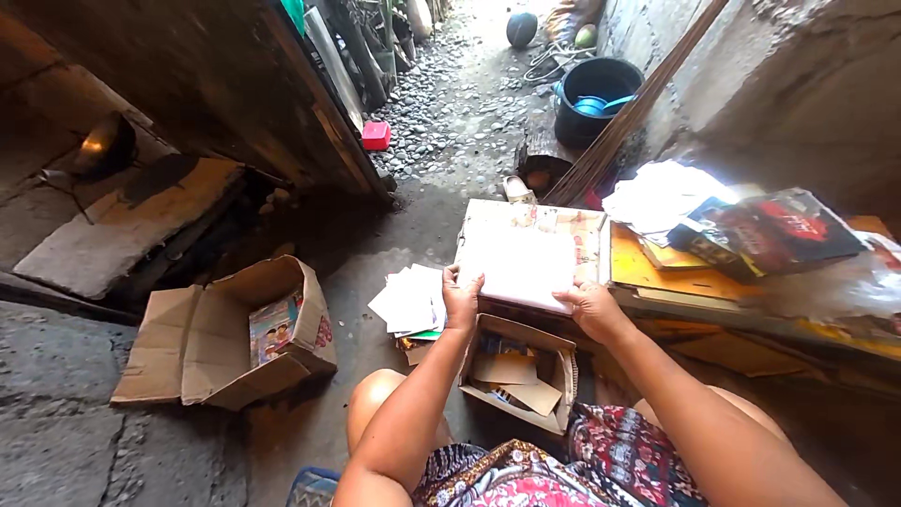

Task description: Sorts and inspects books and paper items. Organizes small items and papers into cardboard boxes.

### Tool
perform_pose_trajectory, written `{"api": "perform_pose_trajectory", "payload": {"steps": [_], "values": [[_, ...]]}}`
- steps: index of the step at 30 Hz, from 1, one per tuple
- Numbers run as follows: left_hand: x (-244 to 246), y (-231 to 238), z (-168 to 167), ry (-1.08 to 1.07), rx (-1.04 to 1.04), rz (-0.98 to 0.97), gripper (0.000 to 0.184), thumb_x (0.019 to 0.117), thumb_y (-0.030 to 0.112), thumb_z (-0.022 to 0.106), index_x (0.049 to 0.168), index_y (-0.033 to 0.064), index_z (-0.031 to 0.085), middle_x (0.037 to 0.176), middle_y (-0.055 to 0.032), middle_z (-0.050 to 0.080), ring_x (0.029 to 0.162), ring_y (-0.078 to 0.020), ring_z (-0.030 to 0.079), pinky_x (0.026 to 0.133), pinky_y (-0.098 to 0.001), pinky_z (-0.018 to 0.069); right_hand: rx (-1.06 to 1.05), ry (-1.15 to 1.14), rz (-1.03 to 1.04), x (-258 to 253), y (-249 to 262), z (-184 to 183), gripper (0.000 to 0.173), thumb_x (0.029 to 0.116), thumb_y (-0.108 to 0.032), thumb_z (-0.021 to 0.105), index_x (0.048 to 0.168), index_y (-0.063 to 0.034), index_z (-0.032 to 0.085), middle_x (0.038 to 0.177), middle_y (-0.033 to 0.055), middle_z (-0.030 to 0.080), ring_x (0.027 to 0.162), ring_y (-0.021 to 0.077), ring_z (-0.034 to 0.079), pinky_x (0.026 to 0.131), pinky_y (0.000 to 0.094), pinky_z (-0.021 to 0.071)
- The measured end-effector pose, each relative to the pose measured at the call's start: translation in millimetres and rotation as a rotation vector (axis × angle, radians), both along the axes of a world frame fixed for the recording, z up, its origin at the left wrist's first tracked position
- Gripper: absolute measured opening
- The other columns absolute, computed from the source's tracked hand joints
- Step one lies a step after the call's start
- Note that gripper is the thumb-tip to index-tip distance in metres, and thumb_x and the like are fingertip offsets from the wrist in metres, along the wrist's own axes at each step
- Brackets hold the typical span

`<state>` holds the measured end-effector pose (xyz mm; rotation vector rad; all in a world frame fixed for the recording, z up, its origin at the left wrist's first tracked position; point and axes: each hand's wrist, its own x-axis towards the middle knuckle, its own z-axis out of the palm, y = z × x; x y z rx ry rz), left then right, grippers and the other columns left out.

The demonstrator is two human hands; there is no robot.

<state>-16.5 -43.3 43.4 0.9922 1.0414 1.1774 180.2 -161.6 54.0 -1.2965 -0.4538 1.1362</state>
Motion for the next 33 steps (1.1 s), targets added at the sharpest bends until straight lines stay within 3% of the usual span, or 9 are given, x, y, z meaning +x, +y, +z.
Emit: {"api": "perform_pose_trajectory", "payload": {"steps": [2, 4, 7, 10, 12, 20, 26, 29, 33], "values": [[0.6, 1.7, 2.2, -0.028, 0.009, 0.000, 0.069, 0.0799, -0.008, 0.077, 0.138, 0.0010, 0.041, 0.111, -0.0202, 0.062, 0.090, -0.0227, 0.066, 0.079, -0.0382, 0.0584, 0.016, -0.002, -0.022, -1.9, 0.9, -1.1, 0.033, 0.0918, 0.012, 0.060, 0.124, 0.0053, 0.053, 0.104, 0.0169, 0.071, 0.088, 0.0244, 0.074, 0.076, 0.0415, 0.0646], [1.8, 1.6, 8.4, -0.145, -0.092, -0.039, 0.076, 0.0872, -0.004, 0.074, 0.148, 0.0028, 0.029, 0.114, -0.0227, 0.061, 0.091, -0.0257, 0.068, 0.079, -0.0405, 0.0602, 0.050, 0.008, -0.068, -5.0, 2.4, -0.3, 0.037, 0.0897, 0.016, 0.060, 0.125, 0.0049, 0.052, 0.105, 0.0167, 0.071, 0.089, 0.0237, 0.074, 0.077, 0.0404, 0.0644], [2.7, -5.5, 16.6, -0.283, -0.310, -0.218, 0.045, 0.1025, 0.012, 0.061, 0.141, 0.0007, 0.040, 0.107, -0.0204, 0.068, 0.089, -0.0283, 0.072, 0.081, -0.0427, 0.0613, 0.098, 0.016, -0.114, -10.3, 4.3, -1.0, 0.042, 0.0875, 0.019, 0.061, 0.126, 0.0050, 0.051, 0.108, 0.0178, 0.070, 0.091, 0.0233, 0.074, 0.079, 0.0395, 0.0642], [7.2, -20.0, 16.2, -0.233, -0.325, -0.433, 0.033, 0.1041, 0.011, 0.058, 0.130, -0.0047, 0.048, 0.104, -0.0183, 0.071, 0.090, -0.0260, 0.073, 0.084, -0.0412, 0.0618, 0.141, -0.001, -0.112, -15.5, 5.8, -2.9, 0.046, 0.0871, 0.019, 0.062, 0.129, 0.0043, 0.050, 0.110, 0.0173, 0.070, 0.094, 0.0230, 0.073, 0.081, 0.0392, 0.0640], [11.4, -26.2, 11.1, -0.238, -0.297, -0.443, 0.027, 0.1031, 0.007, 0.059, 0.125, -0.0069, 0.051, 0.102, -0.0182, 0.072, 0.090, -0.0256, 0.073, 0.084, -0.0409, 0.0621, 0.188, -0.023, -0.103, -16.5, 6.1, -4.2, 0.046, 0.0865, 0.019, 0.062, 0.128, 0.0048, 0.051, 0.110, 0.0167, 0.071, 0.095, 0.0227, 0.073, 0.083, 0.0387, 0.0638], [17.6, -26.8, 4.4, -0.128, -0.232, -0.291, 0.016, 0.0996, 0.003, 0.063, 0.111, -0.0071, 0.058, 0.085, -0.0133, 0.070, 0.069, -0.0178, 0.069, 0.067, -0.0325, 0.0612, 0.208, -0.068, -0.112, -24.8, 4.6, -10.8, 0.045, 0.0840, 0.021, 0.063, 0.125, 0.0037, 0.052, 0.107, 0.0139, 0.072, 0.093, 0.0194, 0.074, 0.082, 0.0356, 0.0639], [12.2, -25.1, 3.5, -0.194, -0.224, -0.505, 0.026, 0.0982, 0.002, 0.063, 0.121, -0.0078, 0.055, 0.103, -0.0167, 0.071, 0.091, -0.0239, 0.072, 0.085, -0.0403, 0.0615, 0.209, -0.068, -0.131, -22.7, 3.8, -7.6, 0.045, 0.0845, 0.020, 0.064, 0.124, 0.0031, 0.051, 0.106, 0.0133, 0.071, 0.093, 0.0194, 0.073, 0.081, 0.0356, 0.0637], [14.1, -33.7, 1.4, -0.105, -0.197, -0.564, 0.023, 0.0954, 0.002, 0.067, 0.116, -0.0077, 0.060, 0.099, -0.0147, 0.073, 0.088, -0.0213, 0.072, 0.080, -0.0372, 0.0611, 0.213, -0.057, -0.125, -23.5, 2.8, -9.8, 0.045, 0.0851, 0.020, 0.063, 0.124, 0.0028, 0.051, 0.106, 0.0134, 0.071, 0.093, 0.0196, 0.073, 0.082, 0.0359, 0.0638], [17.7, -39.5, 1.9, -0.010, -0.183, -0.459, 0.022, 0.0935, 0.001, 0.070, 0.111, -0.0080, 0.062, 0.091, -0.0132, 0.072, 0.077, -0.0175, 0.071, 0.073, -0.0326, 0.0609, 0.205, -0.072, -0.109, -25.4, 3.0, -10.8, 0.044, 0.0860, 0.019, 0.063, 0.125, 0.0027, 0.050, 0.106, 0.0122, 0.072, 0.094, 0.0189, 0.073, 0.082, 0.0354, 0.0637]]}}
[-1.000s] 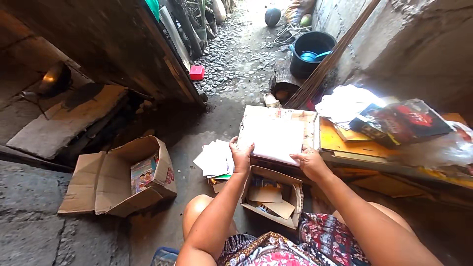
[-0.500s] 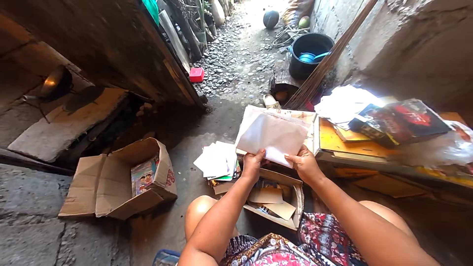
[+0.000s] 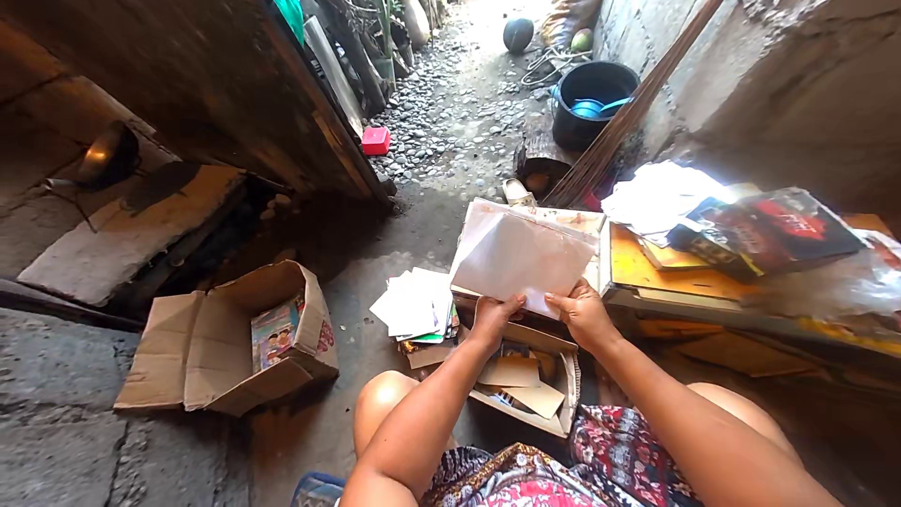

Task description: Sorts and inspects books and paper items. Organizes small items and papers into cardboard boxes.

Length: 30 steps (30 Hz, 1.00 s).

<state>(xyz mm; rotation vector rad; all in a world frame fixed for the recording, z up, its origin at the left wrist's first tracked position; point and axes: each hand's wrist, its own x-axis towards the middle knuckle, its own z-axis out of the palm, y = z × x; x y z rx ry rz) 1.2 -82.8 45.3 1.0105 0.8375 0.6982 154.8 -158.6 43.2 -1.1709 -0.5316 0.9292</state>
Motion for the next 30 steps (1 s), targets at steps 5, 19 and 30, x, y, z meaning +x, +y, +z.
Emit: {"api": "perform_pose_trajectory", "payload": {"steps": [5, 19, 30], "values": [[0.0, 1.1, 3.0, 0.038, 0.001, -0.002, 0.021, 0.0923, 0.001, 0.072, 0.108, -0.0079, 0.062, 0.087, -0.0128, 0.072, 0.074, -0.0174, 0.071, 0.072, -0.0318, 0.0612, 0.007, -0.021, -0.003, -2.0, -1.1, -1.7, 0.043, 0.0858, 0.019, 0.063, 0.124, 0.0030, 0.051, 0.105, 0.0123, 0.072, 0.093, 0.0183, 0.074, 0.082, 0.0345, 0.0636], [-31.8, 29.4, 22.5, -0.059, 0.337, 0.001, 0.024, 0.0954, 0.011, 0.068, 0.113, -0.0050, 0.066, 0.102, -0.0096, 0.073, 0.096, -0.0143, 0.070, 0.091, -0.0341, 0.0579, -0.052, 0.008, 0.009, 30.6, 2.6, -9.7, 0.047, 0.0900, 0.014, 0.061, 0.132, 0.0007, 0.046, 0.113, 0.0138, 0.068, 0.099, 0.0227, 0.072, 0.083, 0.0415, 0.0632], [-34.2, 17.1, 20.1, 0.038, 0.597, 0.000, 0.020, 0.0940, 0.010, 0.072, 0.107, -0.0043, 0.070, 0.098, -0.0069, 0.076, 0.093, -0.0089, 0.073, 0.090, -0.0299, 0.0601, -0.088, -0.004, 0.033, 34.5, 4.0, -15.7, 0.049, 0.0909, 0.012, 0.061, 0.136, -0.0003, 0.046, 0.117, 0.0135, 0.067, 0.103, 0.0221, 0.070, 0.084, 0.0402, 0.0623]]}}
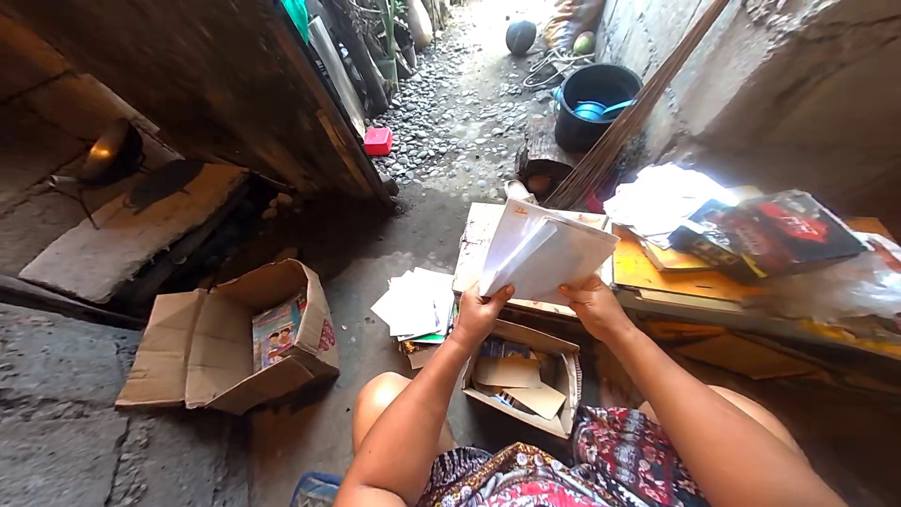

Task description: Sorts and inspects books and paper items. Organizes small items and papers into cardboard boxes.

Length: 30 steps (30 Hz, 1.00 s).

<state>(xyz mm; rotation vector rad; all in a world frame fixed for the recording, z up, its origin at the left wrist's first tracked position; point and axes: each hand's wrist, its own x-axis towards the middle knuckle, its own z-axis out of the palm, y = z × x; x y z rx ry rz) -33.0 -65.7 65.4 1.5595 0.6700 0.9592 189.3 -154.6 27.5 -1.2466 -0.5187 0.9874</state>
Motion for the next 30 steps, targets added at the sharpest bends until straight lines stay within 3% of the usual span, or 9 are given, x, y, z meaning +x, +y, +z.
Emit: {"api": "perform_pose_trajectory", "payload": {"steps": [7, 16, 30], "values": [[-3.1, -6.4, -4.6, 0.060, 0.251, -0.003, 0.026, 0.0914, 0.014, 0.076, 0.109, -0.0049, 0.071, 0.103, -0.0107, 0.075, 0.099, -0.0119, 0.072, 0.095, -0.0319, 0.0589, -0.066, 0.004, 0.022, -0.9, -1.0, 5.2, 0.046, 0.0943, 0.006, 0.062, 0.137, -0.0010, 0.046, 0.118, 0.0144, 0.067, 0.102, 0.0224, 0.070, 0.084, 0.0393, 0.0626], [-1.9, -10.4, -2.9, 0.120, 0.397, -0.001, 0.026, 0.0915, 0.017, 0.076, 0.107, -0.0039, 0.073, 0.105, -0.0131, 0.075, 0.102, -0.0147, 0.072, 0.097, -0.0328, 0.0578, -0.168, 0.001, 0.052, -2.4, 0.0, 4.8, 0.041, 0.0965, 0.003, 0.061, 0.135, 0.0000, 0.047, 0.116, 0.0146, 0.066, 0.100, 0.0220, 0.070, 0.083, 0.0394, 0.0621], [4.8, -13.6, -8.0, 0.163, 0.629, -0.016, 0.025, 0.0911, 0.021, 0.077, 0.101, -0.0020, 0.074, 0.097, -0.0128, 0.075, 0.093, -0.0181, 0.073, 0.088, -0.0351, 0.0607, -0.295, 0.053, 0.181, -1.2, 5.5, -9.8, 0.045, 0.0997, -0.002, 0.059, 0.142, -0.0022, 0.044, 0.124, 0.0167, 0.065, 0.105, 0.0261, 0.070, 0.084, 0.0435, 0.0618]]}}
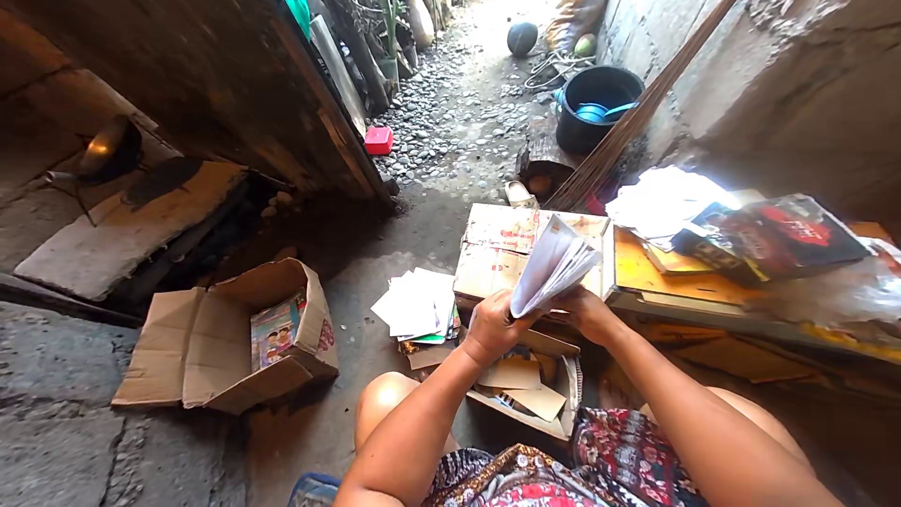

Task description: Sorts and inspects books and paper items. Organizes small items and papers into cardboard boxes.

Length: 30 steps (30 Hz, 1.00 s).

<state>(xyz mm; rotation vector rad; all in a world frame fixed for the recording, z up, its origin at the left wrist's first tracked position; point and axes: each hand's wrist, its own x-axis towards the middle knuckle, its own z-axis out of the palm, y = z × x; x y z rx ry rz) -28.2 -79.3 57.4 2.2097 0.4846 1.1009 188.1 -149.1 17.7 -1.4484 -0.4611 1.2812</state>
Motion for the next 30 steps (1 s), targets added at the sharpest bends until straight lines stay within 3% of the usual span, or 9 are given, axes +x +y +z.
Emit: {"api": "perform_pose_trajectory", "payload": {"steps": [14, 20, 30], "values": [[1.5, -4.2, -0.8, 0.032, 0.138, -0.005, 0.027, 0.0926, 0.025, 0.075, 0.100, -0.0002, 0.074, 0.095, -0.0128, 0.074, 0.089, -0.0195, 0.073, 0.084, -0.0352, 0.0613, 0.098, 0.079, -0.024, -0.7, 0.7, -0.6, 0.044, 0.0997, -0.002, 0.059, 0.142, -0.0023, 0.045, 0.124, 0.0168, 0.067, 0.107, 0.0281, 0.071, 0.086, 0.0458, 0.0624], [-0.2, -5.2, -0.9, 0.042, 0.200, -0.023, 0.032, 0.0899, 0.021, 0.076, 0.112, -0.0022, 0.073, 0.107, -0.0163, 0.075, 0.098, -0.0230, 0.074, 0.090, -0.0386, 0.0607, 0.236, 0.038, -0.072, -1.4, -4.7, 3.5, 0.034, 0.1043, -0.005, 0.051, 0.138, -0.0008, 0.047, 0.118, 0.0123, 0.068, 0.103, 0.0204, 0.070, 0.085, 0.0387, 0.0618], [0.3, -5.6, 1.9, 0.040, 0.255, -0.039, 0.034, 0.0884, 0.017, 0.074, 0.116, -0.0032, 0.071, 0.110, -0.0169, 0.074, 0.100, -0.0228, 0.074, 0.091, -0.0361, 0.0598, 0.380, -0.045, -0.112, -0.4, -14.4, 4.1, 0.032, 0.1040, -0.001, 0.047, 0.136, -0.0016, 0.048, 0.114, 0.0059, 0.067, 0.101, 0.0105, 0.069, 0.087, 0.0298, 0.0602]]}}
